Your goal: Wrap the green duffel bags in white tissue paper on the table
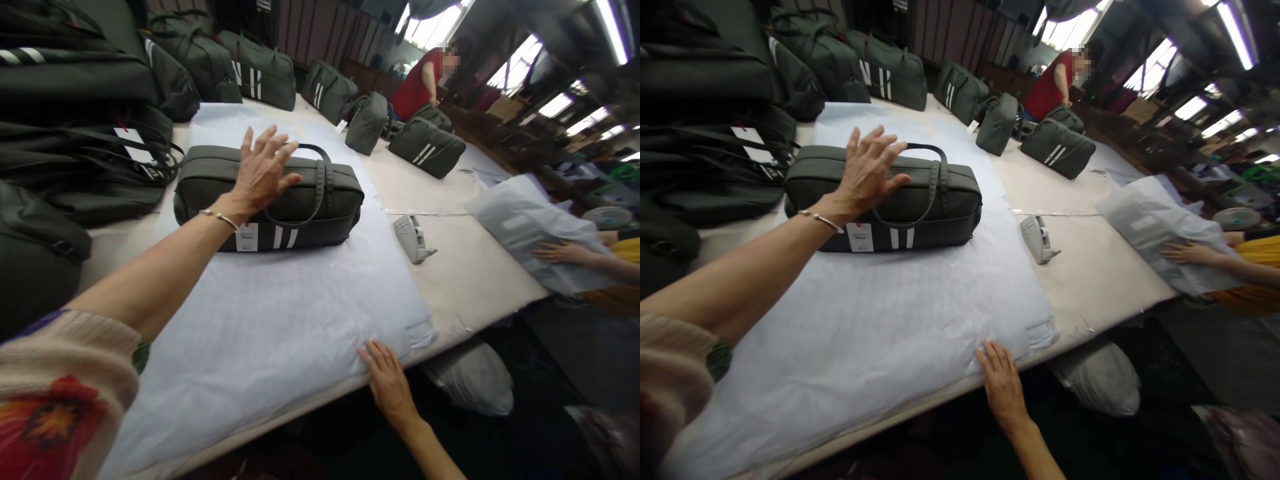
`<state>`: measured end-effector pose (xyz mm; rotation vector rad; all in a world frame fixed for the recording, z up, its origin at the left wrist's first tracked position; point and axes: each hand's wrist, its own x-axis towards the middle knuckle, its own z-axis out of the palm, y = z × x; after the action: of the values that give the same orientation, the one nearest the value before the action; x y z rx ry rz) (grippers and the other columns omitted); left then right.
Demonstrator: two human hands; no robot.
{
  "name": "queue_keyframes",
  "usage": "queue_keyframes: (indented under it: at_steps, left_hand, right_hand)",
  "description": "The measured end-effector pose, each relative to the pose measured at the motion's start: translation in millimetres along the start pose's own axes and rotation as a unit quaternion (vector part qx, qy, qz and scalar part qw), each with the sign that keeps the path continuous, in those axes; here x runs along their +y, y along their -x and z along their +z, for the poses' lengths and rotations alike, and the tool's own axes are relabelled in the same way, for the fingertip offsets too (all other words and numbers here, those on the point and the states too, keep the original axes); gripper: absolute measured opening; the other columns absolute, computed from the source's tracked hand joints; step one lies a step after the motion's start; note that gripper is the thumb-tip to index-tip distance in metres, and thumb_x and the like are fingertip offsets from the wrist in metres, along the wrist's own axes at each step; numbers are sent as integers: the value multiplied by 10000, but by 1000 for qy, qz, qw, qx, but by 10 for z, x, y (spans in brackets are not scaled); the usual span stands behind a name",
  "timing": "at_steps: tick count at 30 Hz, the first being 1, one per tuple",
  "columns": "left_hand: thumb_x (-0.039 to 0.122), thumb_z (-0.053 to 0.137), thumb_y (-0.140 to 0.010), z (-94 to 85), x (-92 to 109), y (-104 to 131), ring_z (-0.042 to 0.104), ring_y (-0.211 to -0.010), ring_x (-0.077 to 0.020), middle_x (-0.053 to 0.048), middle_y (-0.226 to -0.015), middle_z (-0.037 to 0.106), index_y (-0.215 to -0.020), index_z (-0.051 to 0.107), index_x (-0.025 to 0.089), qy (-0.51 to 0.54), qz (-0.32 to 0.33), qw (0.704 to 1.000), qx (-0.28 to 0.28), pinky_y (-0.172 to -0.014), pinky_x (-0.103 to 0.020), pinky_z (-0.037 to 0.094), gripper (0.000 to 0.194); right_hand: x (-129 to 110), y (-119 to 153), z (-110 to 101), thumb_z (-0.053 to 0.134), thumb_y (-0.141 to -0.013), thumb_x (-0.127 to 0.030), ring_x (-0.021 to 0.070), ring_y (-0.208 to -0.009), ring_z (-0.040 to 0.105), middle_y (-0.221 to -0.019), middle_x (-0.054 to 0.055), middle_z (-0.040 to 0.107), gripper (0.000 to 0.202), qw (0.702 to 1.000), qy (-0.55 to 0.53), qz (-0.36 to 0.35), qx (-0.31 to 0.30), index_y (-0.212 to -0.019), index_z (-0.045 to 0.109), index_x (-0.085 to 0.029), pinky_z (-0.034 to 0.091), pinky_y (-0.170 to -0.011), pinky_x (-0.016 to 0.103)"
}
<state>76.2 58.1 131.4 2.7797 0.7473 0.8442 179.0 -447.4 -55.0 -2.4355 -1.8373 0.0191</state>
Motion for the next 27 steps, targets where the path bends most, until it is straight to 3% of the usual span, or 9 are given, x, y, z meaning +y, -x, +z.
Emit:
queue_keyframes:
  at_steps: [3,5,8,10,12,14,16,21,27]
  left_hand:
    - [479,420,-979,25,421,378,214,-1458,-287,-76,-1491,429,-1393,441,255,56,81,995,22,-1190,-530,74,471]
    - [416,426,-996,148,751,724,316,-1418,-230,-70,-1415,519,-1301,528,243,112,120,986,-4,-1198,-457,125,365]
    - [362,464,-995,426,1290,1362,444,-1322,-216,-74,-1350,573,-1214,581,232,189,142,964,-125,-1159,-416,232,281]
    - [380,512,-978,626,1646,1836,587,-1117,-190,-51,-1185,657,-1153,599,238,199,150,944,-216,-1018,-343,394,242]
    - [460,681,-862,817,1954,2297,628,-998,-214,-47,-1078,683,-1068,622,223,178,148,940,-250,-903,-337,460,320]
    - [482,801,-732,994,2172,2681,582,-1109,-286,-106,-1190,638,-1081,603,192,140,128,944,-269,-958,-404,437,495]
    - [413,806,-739,1146,2276,2935,531,-1185,-319,-146,-1282,582,-1131,573,176,103,95,950,-278,-999,-447,404,514]
    - [229,614,-905,1295,2219,3030,594,-1013,-231,-70,-1068,659,-975,616,209,65,45,955,-287,-891,-361,436,73]
    - [355,711,-852,1120,2174,2828,652,-857,-193,-4,-873,693,-852,680,235,62,-10,957,-284,-749,-277,465,124]
  right_hand:
    - [182,82,37,446,-883,-68,244,-1266,541,-1333,54,619,398,998,-5,-62,0,-1157,660,-262,430,-1085,466]
    - [277,89,51,484,-909,-125,241,-1206,588,-1269,53,658,283,997,-23,-70,9,-1043,691,-263,470,-1045,450]
    - [360,19,43,497,-921,-157,242,-1096,643,-1137,54,707,223,996,-43,-70,29,-960,693,-257,514,-962,431]
    - [390,-53,21,479,-927,-150,234,-1028,660,-1051,56,719,224,994,-58,-82,36,-924,682,-244,527,-911,410]
    - [420,-116,-12,458,-930,-139,222,-975,663,-991,56,715,229,992,-75,-99,38,-898,664,-232,532,-870,388]
    - [460,-157,-48,478,-915,-143,223,-986,653,-1005,62,706,193,988,-88,-118,40,-915,651,-228,528,-867,383]
    - [509,-175,-72,544,-864,-143,241,-1076,622,-1113,75,687,211,984,-96,-142,41,-1030,640,-230,511,-923,404]
    - [571,-205,7,662,-683,-87,284,-1262,514,-1367,77,571,637,971,-103,-217,16,-1286,546,-259,420,-1075,474]
    - [465,-397,92,665,-695,-117,299,-1234,535,-1336,104,594,637,963,-114,-237,55,-1309,542,-237,423,-1060,515]
